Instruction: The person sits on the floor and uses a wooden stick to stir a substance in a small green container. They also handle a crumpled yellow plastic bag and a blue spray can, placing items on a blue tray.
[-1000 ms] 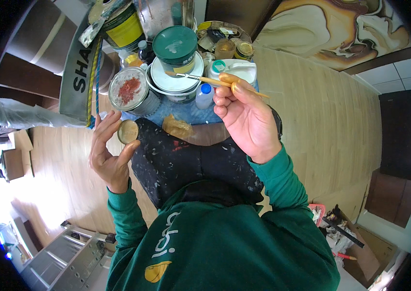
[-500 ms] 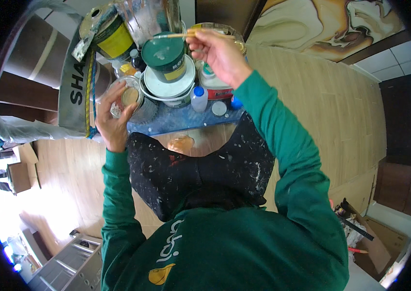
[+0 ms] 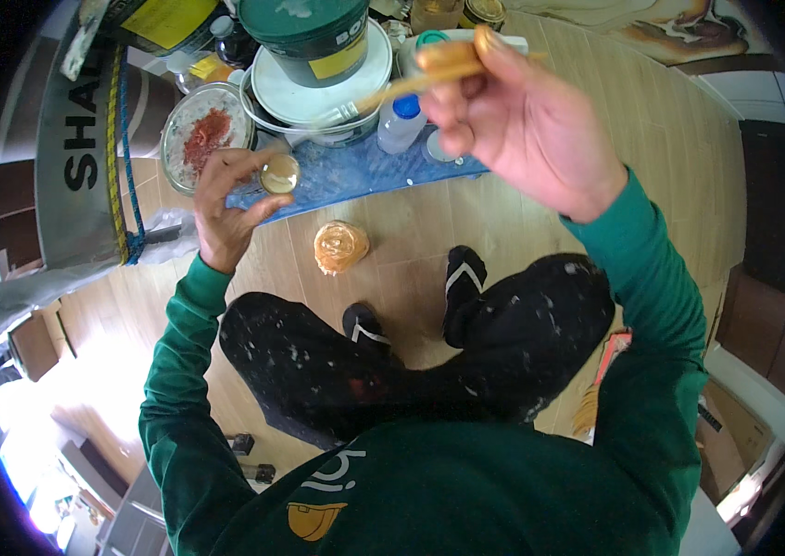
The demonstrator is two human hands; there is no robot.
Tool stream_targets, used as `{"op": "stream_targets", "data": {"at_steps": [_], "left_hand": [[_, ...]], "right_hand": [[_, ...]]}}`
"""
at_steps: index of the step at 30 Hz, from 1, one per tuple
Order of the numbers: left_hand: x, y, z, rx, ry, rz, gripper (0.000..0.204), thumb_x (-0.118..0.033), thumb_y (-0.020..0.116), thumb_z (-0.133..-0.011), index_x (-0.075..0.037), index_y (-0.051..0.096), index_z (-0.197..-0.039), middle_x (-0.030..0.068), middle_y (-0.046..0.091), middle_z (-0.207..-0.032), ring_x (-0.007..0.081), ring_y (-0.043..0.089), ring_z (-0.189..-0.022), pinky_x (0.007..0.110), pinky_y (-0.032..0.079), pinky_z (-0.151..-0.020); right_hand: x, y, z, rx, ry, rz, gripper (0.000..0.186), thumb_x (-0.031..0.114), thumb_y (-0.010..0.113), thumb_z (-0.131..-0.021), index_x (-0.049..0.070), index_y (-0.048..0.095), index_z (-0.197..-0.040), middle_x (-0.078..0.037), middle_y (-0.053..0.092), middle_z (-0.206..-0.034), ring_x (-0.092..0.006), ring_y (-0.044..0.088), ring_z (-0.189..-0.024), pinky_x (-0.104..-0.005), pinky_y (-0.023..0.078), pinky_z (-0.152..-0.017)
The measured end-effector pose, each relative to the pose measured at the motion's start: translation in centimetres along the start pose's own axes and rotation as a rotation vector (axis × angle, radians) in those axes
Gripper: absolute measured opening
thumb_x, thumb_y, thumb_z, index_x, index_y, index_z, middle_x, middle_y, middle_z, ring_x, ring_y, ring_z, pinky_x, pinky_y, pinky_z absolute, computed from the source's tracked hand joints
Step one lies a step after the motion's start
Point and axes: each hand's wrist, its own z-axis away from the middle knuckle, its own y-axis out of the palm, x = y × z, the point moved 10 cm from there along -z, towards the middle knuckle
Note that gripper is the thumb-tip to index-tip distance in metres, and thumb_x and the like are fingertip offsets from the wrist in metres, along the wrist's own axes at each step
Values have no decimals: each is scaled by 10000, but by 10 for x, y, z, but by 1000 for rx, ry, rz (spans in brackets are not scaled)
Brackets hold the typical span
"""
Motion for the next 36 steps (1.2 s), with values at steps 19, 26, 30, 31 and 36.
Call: {"op": "stream_targets", "data": {"at_steps": [19, 26, 30, 31, 36], "left_hand": [[152, 146, 100, -193, -203, -431, 533, -377, 886, -786, -161, 776, -1261, 57, 596, -1028, 285, 564, -990, 450, 448, -900], [153, 150, 99, -124, -245, -539, 595, -404, 874, -796, -169, 748, -1328, 35, 592, -1032, 264, 552, -988, 439, 432, -919], [155, 147, 105, -126, -235, -504, 731, -375, 892, -784, -117, 672, -1432, 36, 621, -1059, 259, 565, -1011, 439, 431, -935], [154, 145, 110, -142, -234, -471, 756, -362, 899, -779, -103, 656, -1446, 40, 633, -1067, 260, 570, -1020, 439, 431, -946], [148, 126, 154, -223, -287, -447, 829, -338, 921, -750, -94, 617, -1482, 68, 642, -1137, 292, 585, -1071, 462, 445, -981]], "right_hand": [[-164, -108, 10, -317, -58, 647, 331, 98, 606, -1064, -21, 684, -1363, -61, 700, -1074, -158, 656, -961, -298, 549, -873], [-197, -113, -9, -85, -463, 1372, 362, -14, 660, -965, 22, 716, -1321, -116, 707, -1109, -261, 685, -923, -355, 570, -792], [-225, -120, -18, 166, -610, 1745, 471, 23, 711, -893, 66, 691, -1362, -86, 685, -1254, -273, 679, -1042, -388, 570, -860], [-232, -125, -19, 218, -612, 1804, 502, 40, 714, -884, 77, 676, -1383, -82, 668, -1292, -267, 669, -1079, -390, 563, -883], [-252, -143, -28, 380, -650, 1945, 577, 91, 679, -897, 97, 608, -1469, -75, 612, -1415, -254, 627, -1215, -402, 529, -966]]}}
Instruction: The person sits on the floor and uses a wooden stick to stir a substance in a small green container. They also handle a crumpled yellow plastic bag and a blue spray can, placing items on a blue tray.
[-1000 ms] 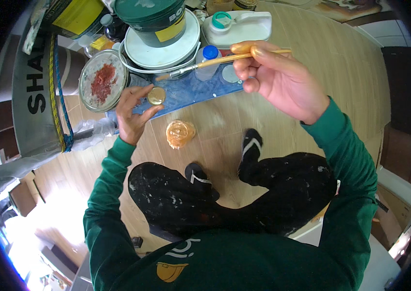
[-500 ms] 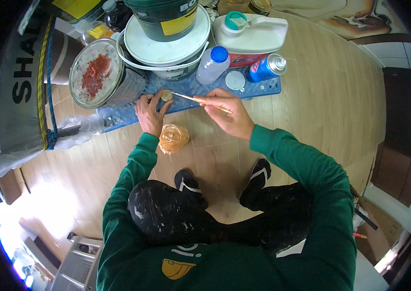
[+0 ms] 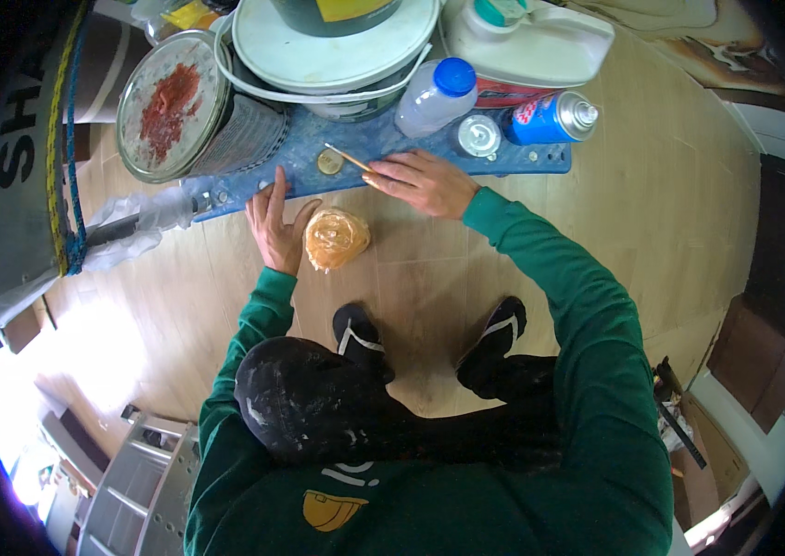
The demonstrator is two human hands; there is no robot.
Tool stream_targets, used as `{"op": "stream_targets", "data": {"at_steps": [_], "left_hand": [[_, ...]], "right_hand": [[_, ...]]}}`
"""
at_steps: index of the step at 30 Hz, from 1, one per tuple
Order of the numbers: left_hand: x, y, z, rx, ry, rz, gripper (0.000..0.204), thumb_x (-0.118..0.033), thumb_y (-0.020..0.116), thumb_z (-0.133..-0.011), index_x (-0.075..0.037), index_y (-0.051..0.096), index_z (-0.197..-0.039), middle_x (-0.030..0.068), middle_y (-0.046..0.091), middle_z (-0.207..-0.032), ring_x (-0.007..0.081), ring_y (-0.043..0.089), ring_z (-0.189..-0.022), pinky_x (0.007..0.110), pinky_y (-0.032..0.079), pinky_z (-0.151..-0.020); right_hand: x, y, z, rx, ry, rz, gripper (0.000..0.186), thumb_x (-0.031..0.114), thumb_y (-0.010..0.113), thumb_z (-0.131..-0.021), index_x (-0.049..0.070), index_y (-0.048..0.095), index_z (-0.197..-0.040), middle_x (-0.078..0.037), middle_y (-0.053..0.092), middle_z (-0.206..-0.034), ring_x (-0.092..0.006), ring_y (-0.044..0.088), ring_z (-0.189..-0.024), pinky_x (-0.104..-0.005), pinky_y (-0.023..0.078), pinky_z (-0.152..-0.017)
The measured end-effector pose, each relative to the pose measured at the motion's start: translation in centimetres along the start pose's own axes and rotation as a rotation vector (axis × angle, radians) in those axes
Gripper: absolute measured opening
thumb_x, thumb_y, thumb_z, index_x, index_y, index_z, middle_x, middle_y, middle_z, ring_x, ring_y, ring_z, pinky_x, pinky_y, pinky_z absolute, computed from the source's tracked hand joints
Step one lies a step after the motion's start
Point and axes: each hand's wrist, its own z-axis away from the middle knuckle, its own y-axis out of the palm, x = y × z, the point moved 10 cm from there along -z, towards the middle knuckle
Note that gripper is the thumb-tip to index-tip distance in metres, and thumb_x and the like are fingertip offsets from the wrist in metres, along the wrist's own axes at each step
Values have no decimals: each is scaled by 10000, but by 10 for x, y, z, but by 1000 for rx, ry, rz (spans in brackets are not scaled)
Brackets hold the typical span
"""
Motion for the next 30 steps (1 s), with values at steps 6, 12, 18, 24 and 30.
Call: {"op": "stream_targets", "data": {"at_steps": [6, 12, 18, 24, 30], "left_hand": [[24, -2, 40, -16, -150, 68, 803, -339, 935, -735, -101, 630, -1438, 86, 666, -1220, 310, 592, -1147, 467, 434, -1030], [11, 35, 98, 354, -126, 95, 1201, -461, 990, -582, -130, 421, -1586, 192, 447, -1583, 407, 424, -1454, 542, 352, -1199], [12, 83, 126, 560, 34, -18, 1045, -351, 958, -688, -148, 451, -1579, 221, 333, -1682, 407, 289, -1574, 571, 243, -1286], [34, 84, 123, 399, 44, 118, 486, -123, 730, -933, -82, 630, -1407, 224, 506, -1569, 393, 493, -1447, 542, 375, -1215], [101, 79, 186, 80, -1261, 1662, 471, -171, 555, -1008, 2, 540, -1446, 161, 600, -1471, 340, 576, -1359, 505, 431, -1176]], "right_hand": [[0, 0, 2, -6, -52, 43, 542, 86, 637, -923, 110, 614, -1464, -78, 616, -1405, -242, 615, -1253, -392, 525, -989], [-1, 3, 1, 7, -96, 55, 577, 158, 753, -884, 119, 631, -1447, -83, 601, -1424, -256, 598, -1270, -405, 516, -1008], [-2, 9, 3, 104, -80, -35, 668, 297, 810, -869, 167, 593, -1487, -122, 510, -1526, -297, 551, -1318, -449, 479, -1066], [0, -14, -2, 38, -41, -184, 703, 380, 792, -902, 200, 537, -1532, -115, 471, -1571, -307, 531, -1344, -482, 476, -1079], [63, -58, 40, -65, -154, -209, 609, 363, 767, -936, 196, 564, -1485, -103, 516, -1527, -304, 544, -1330, -502, 504, -1039]]}}
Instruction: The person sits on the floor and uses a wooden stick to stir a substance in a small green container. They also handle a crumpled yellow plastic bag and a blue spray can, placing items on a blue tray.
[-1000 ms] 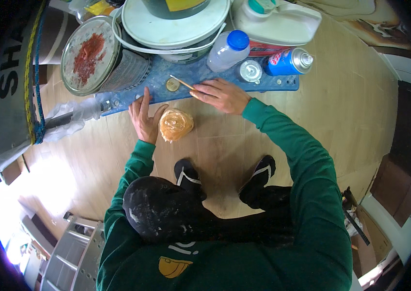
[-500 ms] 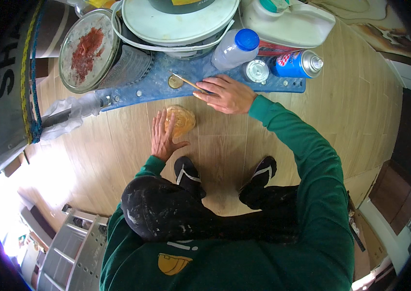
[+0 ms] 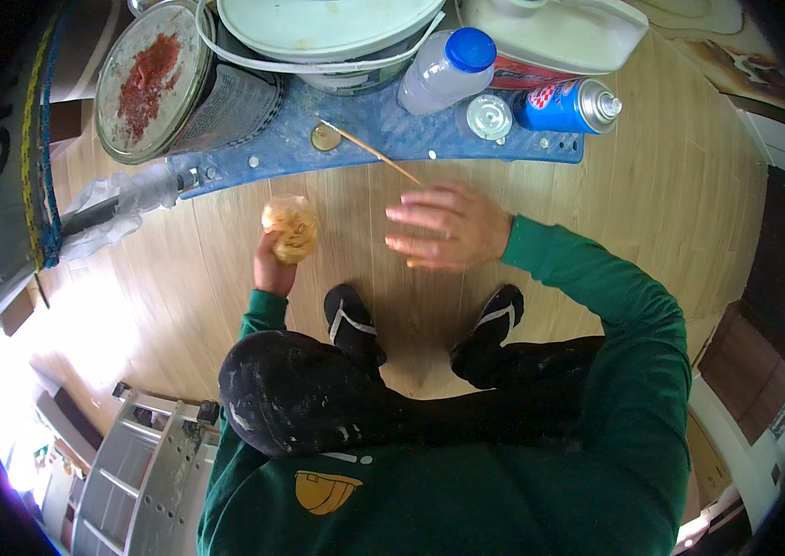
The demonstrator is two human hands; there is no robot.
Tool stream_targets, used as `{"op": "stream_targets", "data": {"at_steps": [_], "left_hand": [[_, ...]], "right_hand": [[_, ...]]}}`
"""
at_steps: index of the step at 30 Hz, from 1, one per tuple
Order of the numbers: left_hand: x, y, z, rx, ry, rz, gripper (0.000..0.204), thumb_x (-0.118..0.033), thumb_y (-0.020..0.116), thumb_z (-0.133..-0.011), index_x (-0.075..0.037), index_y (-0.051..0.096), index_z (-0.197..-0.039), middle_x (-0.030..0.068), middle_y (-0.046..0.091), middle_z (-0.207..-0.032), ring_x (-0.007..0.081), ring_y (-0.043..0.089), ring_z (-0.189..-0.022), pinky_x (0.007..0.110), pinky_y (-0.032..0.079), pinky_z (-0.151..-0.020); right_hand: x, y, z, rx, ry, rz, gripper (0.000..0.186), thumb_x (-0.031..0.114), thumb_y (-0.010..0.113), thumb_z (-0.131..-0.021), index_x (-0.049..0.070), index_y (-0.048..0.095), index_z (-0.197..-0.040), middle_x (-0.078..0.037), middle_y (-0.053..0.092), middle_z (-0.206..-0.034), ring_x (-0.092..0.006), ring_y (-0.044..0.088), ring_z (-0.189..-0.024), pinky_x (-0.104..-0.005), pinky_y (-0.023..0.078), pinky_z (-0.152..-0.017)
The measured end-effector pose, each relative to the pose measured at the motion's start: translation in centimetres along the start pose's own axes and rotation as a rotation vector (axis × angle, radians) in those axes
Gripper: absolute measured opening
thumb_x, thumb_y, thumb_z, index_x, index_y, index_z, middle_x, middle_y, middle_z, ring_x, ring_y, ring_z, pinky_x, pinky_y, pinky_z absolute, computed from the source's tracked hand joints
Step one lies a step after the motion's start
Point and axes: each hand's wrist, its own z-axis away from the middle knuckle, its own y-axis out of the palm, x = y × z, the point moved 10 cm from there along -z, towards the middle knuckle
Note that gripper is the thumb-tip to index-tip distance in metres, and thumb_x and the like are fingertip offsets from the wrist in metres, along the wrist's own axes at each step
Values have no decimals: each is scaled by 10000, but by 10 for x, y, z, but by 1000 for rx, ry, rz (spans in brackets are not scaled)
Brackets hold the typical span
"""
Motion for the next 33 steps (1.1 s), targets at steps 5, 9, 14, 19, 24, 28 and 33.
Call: {"op": "stream_targets", "data": {"at_steps": [5, 9, 14, 19, 24, 28, 33], "left_hand": [[-2, -35, 13, -38, -73, 291, 560, -160, 568, -953, -11, 497, -1488, 177, 594, -1473, 366, 569, -1364, 532, 418, -1203], [-1, -55, 21, 13, -23, 367, 598, -151, 604, -918, -20, 496, -1491, 190, 587, -1481, 395, 556, -1373, 613, 390, -1212], [4, -85, 16, -40, 44, 431, 676, -173, 629, -898, -39, 449, -1536, 207, 526, -1548, 431, 507, -1422, 681, 347, -1222], [9, -98, 6, -41, 22, 533, 661, -149, 624, -886, -42, 470, -1520, 184, 549, -1530, 431, 528, -1391, 699, 333, -1223], [5, -106, 4, -102, 63, 486, 689, -166, 633, -883, -32, 454, -1534, 204, 538, -1538, 418, 510, -1419, 667, 302, -1257], [6, -105, 2, -76, 56, 481, 679, -162, 628, -884, -30, 462, -1529, 202, 542, -1536, 411, 518, -1412, 672, 305, -1254], [8, -111, -5, -69, 50, 466, 640, -161, 612, -899, -24, 484, -1511, 197, 563, -1516, 410, 538, -1393, 669, 331, -1240]], "right_hand": [[17, 72, 25, 213, 198, -298, 593, 323, 741, -959, 118, 556, -1484, -118, 560, -1453, -310, 562, -1296, -484, 494, -1054], [-14, 145, 44, 325, 499, -298, 644, 315, 730, -963, 63, 514, -1515, -156, 533, -1465, -341, 529, -1337, -502, 447, -1119], [-43, 199, 42, 372, 592, -100, 839, 387, 742, -939, 9, 381, -1595, -228, 305, -1650, -411, 279, -1546, -545, 276, -1274], [-33, 224, 26, 335, 605, -34, 936, 530, 743, -899, 18, 393, -1600, -236, 186, -1728, -443, 158, -1604, -608, 172, -1295], [-34, 246, 17, 406, 670, 5, 990, 633, 721, -880, 13, 417, -1589, -232, 160, -1736, -451, 120, -1609, -671, 149, -1283], [-33, 250, 4, 383, 614, -30, 971, 631, 734, -872, 74, 428, -1607, -242, 146, -1740, -455, 112, -1612, -673, 133, -1279], [-46, 252, -9, 437, 556, -119, 928, 657, 739, -856, 169, 475, -1599, -219, 146, -1748, -440, 98, -1620, -674, 111, -1285]]}}
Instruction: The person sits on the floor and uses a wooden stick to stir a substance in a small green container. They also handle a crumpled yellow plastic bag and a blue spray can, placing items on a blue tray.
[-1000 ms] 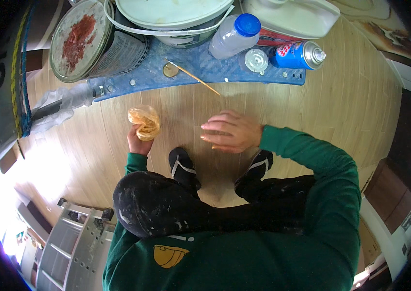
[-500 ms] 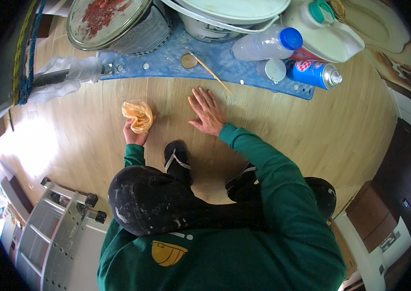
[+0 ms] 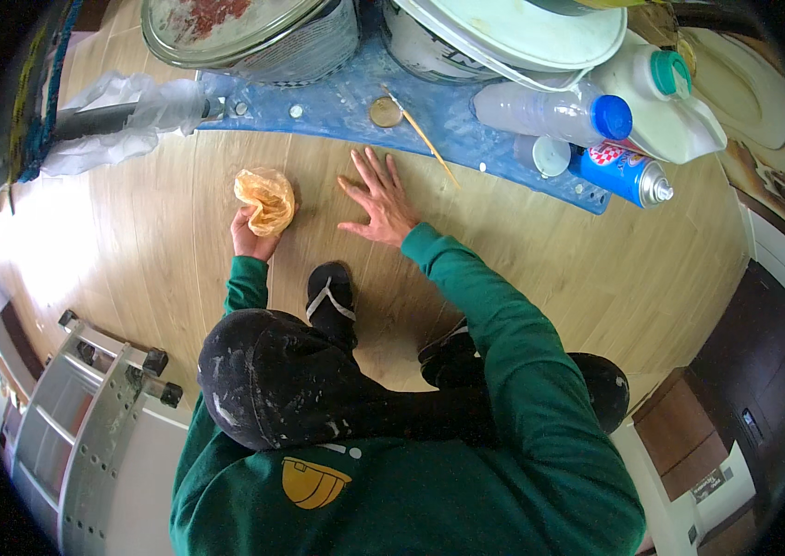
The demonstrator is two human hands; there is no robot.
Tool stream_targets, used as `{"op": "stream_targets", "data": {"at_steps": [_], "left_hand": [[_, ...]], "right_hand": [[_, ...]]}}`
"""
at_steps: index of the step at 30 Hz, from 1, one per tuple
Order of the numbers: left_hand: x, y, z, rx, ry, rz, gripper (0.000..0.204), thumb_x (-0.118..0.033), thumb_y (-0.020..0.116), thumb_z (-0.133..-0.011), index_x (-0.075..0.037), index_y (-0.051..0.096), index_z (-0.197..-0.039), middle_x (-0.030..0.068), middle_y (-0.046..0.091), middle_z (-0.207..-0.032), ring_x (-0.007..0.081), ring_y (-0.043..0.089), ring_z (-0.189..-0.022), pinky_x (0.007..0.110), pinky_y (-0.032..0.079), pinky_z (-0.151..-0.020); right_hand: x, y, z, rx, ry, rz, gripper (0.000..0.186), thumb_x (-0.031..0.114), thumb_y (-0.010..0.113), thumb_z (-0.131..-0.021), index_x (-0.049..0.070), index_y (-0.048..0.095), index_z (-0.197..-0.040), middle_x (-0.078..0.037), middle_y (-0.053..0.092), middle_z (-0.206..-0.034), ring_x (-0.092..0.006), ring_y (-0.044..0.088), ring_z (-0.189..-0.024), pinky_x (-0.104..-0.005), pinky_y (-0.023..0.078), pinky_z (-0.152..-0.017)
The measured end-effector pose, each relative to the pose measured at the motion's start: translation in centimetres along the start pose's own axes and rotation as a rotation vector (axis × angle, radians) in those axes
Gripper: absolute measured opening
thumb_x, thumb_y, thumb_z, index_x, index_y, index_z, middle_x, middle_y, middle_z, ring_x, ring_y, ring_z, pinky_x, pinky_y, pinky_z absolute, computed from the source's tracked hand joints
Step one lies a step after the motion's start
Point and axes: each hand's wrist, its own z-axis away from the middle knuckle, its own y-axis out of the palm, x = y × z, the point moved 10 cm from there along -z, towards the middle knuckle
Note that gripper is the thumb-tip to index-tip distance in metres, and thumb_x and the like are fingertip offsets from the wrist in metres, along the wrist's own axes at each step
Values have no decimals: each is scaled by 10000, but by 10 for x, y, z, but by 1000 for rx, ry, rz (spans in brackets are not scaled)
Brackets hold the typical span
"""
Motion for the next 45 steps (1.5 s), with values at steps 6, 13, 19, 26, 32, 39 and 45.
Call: {"op": "stream_targets", "data": {"at_steps": [6, 13, 19, 26, 32, 39, 45], "left_hand": [[4, 0, 2, 2, -20, -2, 616, -154, 620, -900, -6, 505, -1487, 190, 587, -1491, 404, 562, -1369, 615, 373, -1234], [5, 7, 3, 24, -12, 9, 536, -158, 626, -901, -13, 578, -1416, 170, 646, -1420, 364, 611, -1318, 547, 446, -1188], [6, 1, 2, 17, -19, 36, 540, -162, 635, -897, -14, 585, -1414, 171, 651, -1416, 367, 612, -1314, 541, 449, -1181], [4, -1, 1, 4, 11, -6, 539, -162, 628, -904, -12, 584, -1420, 167, 652, -1415, 367, 610, -1316, 538, 441, -1186], [3, 2, 2, 7, 13, -1, 538, -165, 630, -907, -5, 580, -1418, 164, 657, -1407, 355, 615, -1313, 530, 451, -1178], [5, 4, 2, 17, -5, 7, 533, -163, 615, -923, -4, 567, -1429, 167, 654, -1409, 356, 614, -1316, 532, 453, -1178], [4, 5, 2, 30, 16, -4, 538, -164, 610, -927, 2, 558, -1437, 182, 642, -1419, 367, 608, -1322, 544, 441, -1188]], "right_hand": [[17, -4, -28, -41, -169, 62, 868, 663, 748, -844, 264, 514, -1578, -177, 157, -1754, -408, 95, -1627, -659, 97, -1298], [-3, -6, 7, 54, -171, 17, 1027, 688, 762, -821, 220, 374, -1649, -195, 120, -1755, -421, 80, -1625, -628, 96, -1311], [-16, 18, 59, 118, 61, 93, 1327, 797, 731, -763, -39, 213, -1654, -239, 87, -1751, -450, 62, -1620, -658, 98, -1295], [7, 32, 47, 20, 141, 148, 1271, 825, 687, -778, -43, 306, -1625, -232, 152, -1742, -443, 113, -1614, -712, 119, -1263], [11, 27, 32, 25, 152, 107, 1197, 799, 701, -786, 45, 340, -1642, -239, 121, -1748, -466, 86, -1614, -721, 93, -1257], [-3, -2, 13, -198, 18, -96, 910, 575, 831, -802, 150, 543, -1554, -240, 125, -1750, -478, 116, -1608, -688, 110, -1272], [-12, -4, 11, -191, 23, -43, 769, 443, 844, -835, 169, 601, -1511, -204, 144, -1757, -460, 120, -1614, -676, 112, -1280]]}}
